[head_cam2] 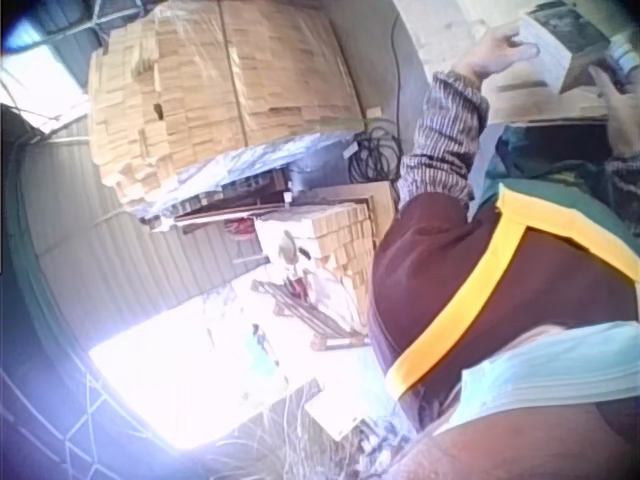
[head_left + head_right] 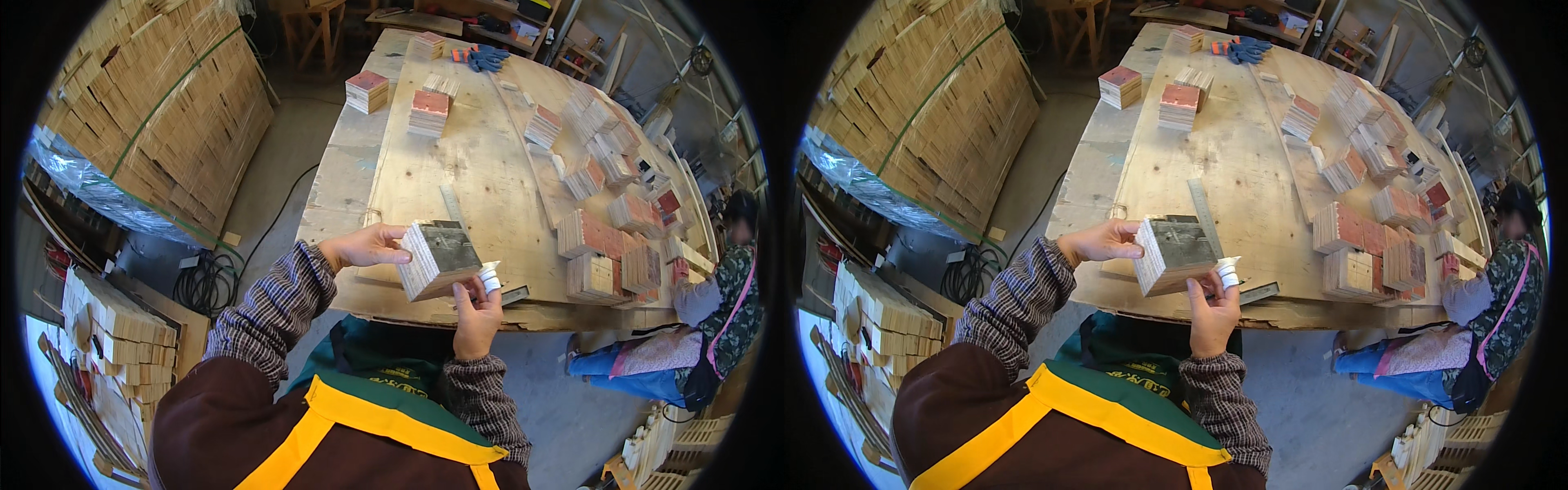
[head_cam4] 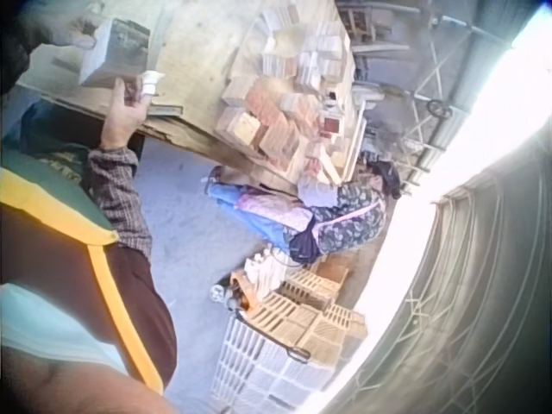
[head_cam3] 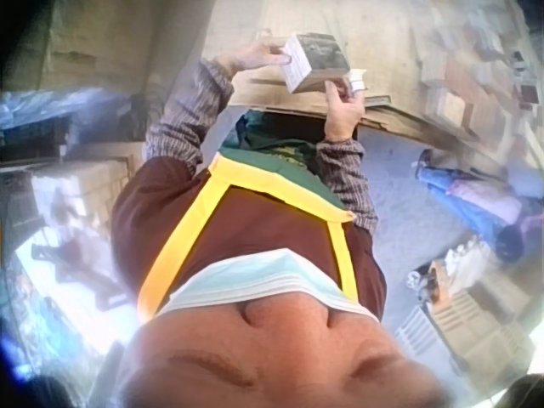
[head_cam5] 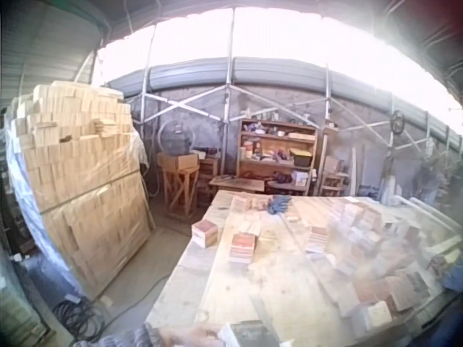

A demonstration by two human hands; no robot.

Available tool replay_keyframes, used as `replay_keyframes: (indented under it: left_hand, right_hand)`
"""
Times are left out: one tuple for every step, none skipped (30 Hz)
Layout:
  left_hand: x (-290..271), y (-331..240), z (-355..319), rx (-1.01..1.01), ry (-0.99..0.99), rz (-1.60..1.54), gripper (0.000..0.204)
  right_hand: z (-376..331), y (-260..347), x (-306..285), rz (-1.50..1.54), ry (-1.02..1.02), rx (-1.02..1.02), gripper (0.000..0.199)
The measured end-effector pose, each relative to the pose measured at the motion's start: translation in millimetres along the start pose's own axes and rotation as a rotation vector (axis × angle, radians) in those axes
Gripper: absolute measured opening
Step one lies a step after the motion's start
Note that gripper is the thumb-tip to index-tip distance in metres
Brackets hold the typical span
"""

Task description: The person repeatedly picks up small rectangular wooden blocks, places a metal square ruler on them, and marks lines with a white marker. The person then sets the marked blocks aside on the table. This cycle is repeated for multiple blocks.

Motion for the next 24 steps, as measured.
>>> replay_keyframes:
  left_hand:
    - [-2,-1,3,-0.012,-0.013,0.056,0.041]
    - [-4,-2,5,-0.023,-0.025,0.115,0.041]
    - [-5,-3,6,0.018,-0.010,0.097,0.041]
    - [-6,-3,8,0.009,-0.029,0.098,0.042]
    - [-8,-3,10,0.020,-0.040,0.099,0.044]
    - [-10,-3,11,0.047,-0.043,0.092,0.046]
    - [-15,-1,12,0.008,-0.039,0.156,0.050]
    - [-17,2,12,0.006,-0.032,0.144,0.050]
    - [-20,5,15,0.008,-0.025,0.135,0.051]
    - [-24,7,18,0.027,-0.014,0.134,0.052]
    - [-29,10,22,0.008,-0.025,0.073,0.052]
    - [-33,12,25,-0.001,-0.032,0.016,0.052]
    - [-38,15,27,-0.026,-0.045,-0.032,0.052]
    - [-42,16,29,-0.036,-0.032,-0.040,0.052]
    - [-46,18,30,-0.061,-0.025,-0.040,0.052]
    - [-49,19,30,-0.073,-0.011,-0.046,0.052]
    - [-51,21,31,-0.100,-0.018,-0.040,0.053]
    - [-51,22,30,-0.070,-0.023,-0.035,0.053]
    - [-50,23,27,-0.060,-0.044,-0.027,0.053]
    - [-47,25,23,-0.062,-0.064,-0.021,0.053]
    - [-45,26,17,-0.021,-0.128,-0.018,0.054]
    - [-42,25,11,0.013,-0.193,-0.013,0.055]
    - [-39,24,4,0.053,-0.262,-0.012,0.057]
    - [-33,24,-4,0.084,-0.303,-0.036,0.060]
  right_hand:
    - [3,-2,0,-0.045,-0.019,-0.029,0.040]
    - [5,-5,2,-0.028,-0.012,-0.031,0.040]
    - [7,-7,3,-0.016,-0.015,-0.033,0.040]
    - [8,-10,4,-0.009,-0.023,-0.030,0.040]
    - [8,-12,4,-0.026,-0.023,-0.020,0.040]
    - [8,-13,4,-0.026,-0.025,-0.024,0.039]
    - [9,-15,5,-0.029,-0.035,-0.024,0.039]
    - [8,-17,6,-0.032,-0.046,-0.025,0.039]
    - [6,-20,7,-0.053,-0.054,-0.022,0.039]
    - [5,-22,8,-0.074,-0.060,-0.024,0.039]
    - [3,-25,11,-0.097,-0.071,-0.033,0.040]
    - [1,-27,15,-0.046,-0.040,-0.077,0.044]
    - [-2,-31,17,-0.068,-0.025,-0.050,0.045]
    - [-4,-35,20,-0.085,-0.003,-0.038,0.047]
    - [-4,-38,22,-0.086,0.012,-0.035,0.046]
    - [-4,-42,23,-0.086,0.027,-0.033,0.046]
    - [-4,-46,23,-0.071,0.045,-0.045,0.045]
    - [-4,-48,19,-0.116,0.048,-0.065,0.046]
    - [-3,-49,13,-0.148,0.057,-0.097,0.047]
    - [-3,-50,6,-0.180,0.070,-0.140,0.048]
    - [-2,-49,-7,-0.240,0.047,-0.186,0.048]
    - [-1,-45,-21,-0.409,0.007,-0.293,0.050]
    - [1,-44,-39,-0.424,-0.081,-0.292,0.047]
    - [2,-43,-56,-0.445,-0.185,-0.271,0.044]
Point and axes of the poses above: each hand's wrist, its own z-axis towards the middle knuckle, its own x-axis out of the palm, y = z × x, the point moved 3 cm from there along z, towards the middle knuckle, and after that the axes turned 2 degrees about -z, right-handed, at the moved point
